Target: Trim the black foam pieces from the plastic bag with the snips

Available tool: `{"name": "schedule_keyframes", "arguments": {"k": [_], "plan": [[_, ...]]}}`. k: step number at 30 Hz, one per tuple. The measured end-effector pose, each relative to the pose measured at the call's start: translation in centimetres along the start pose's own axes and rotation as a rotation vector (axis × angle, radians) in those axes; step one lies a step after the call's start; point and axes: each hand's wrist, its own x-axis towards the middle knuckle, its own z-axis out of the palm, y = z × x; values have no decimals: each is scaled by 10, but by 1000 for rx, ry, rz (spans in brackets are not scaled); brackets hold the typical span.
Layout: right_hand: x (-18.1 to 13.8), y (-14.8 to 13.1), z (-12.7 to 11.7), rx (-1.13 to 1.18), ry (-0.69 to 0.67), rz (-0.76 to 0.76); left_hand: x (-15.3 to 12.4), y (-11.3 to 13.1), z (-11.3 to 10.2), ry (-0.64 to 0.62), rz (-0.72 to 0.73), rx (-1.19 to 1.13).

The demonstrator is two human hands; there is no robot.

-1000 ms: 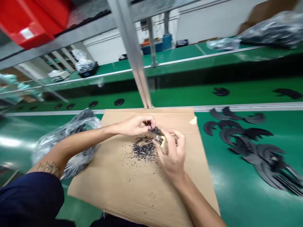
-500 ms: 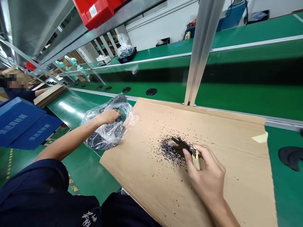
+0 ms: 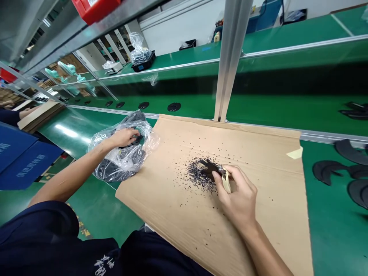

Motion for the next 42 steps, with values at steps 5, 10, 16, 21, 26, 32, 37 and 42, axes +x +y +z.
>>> {"name": "schedule_keyframes", "arguments": {"k": [5, 10, 16, 21, 26, 32, 37, 42], "plan": [[0, -3, -1, -1, -23, 17, -3, 2, 2, 113, 47, -180], [0, -2, -2, 17, -21, 30, -29, -1, -4, 326, 17, -412], [0, 0, 1, 94, -53, 157, -62, 58, 13, 557, 45, -1280], [1, -7, -2, 249, -128, 418, -57, 138, 16, 333, 192, -1604], [-2, -12, -1, 535, -180, 620, -58, 214, 16, 245, 375, -1695], [-6, -22, 2, 665, -285, 722, -59, 246, 28, 352, 445, -1331], [-7, -23, 4, 617, -308, 712, -59, 241, 31, 516, 466, -1158], [-8, -20, 4, 547, -304, 675, -58, 243, 35, 356, 395, -1315]]}}
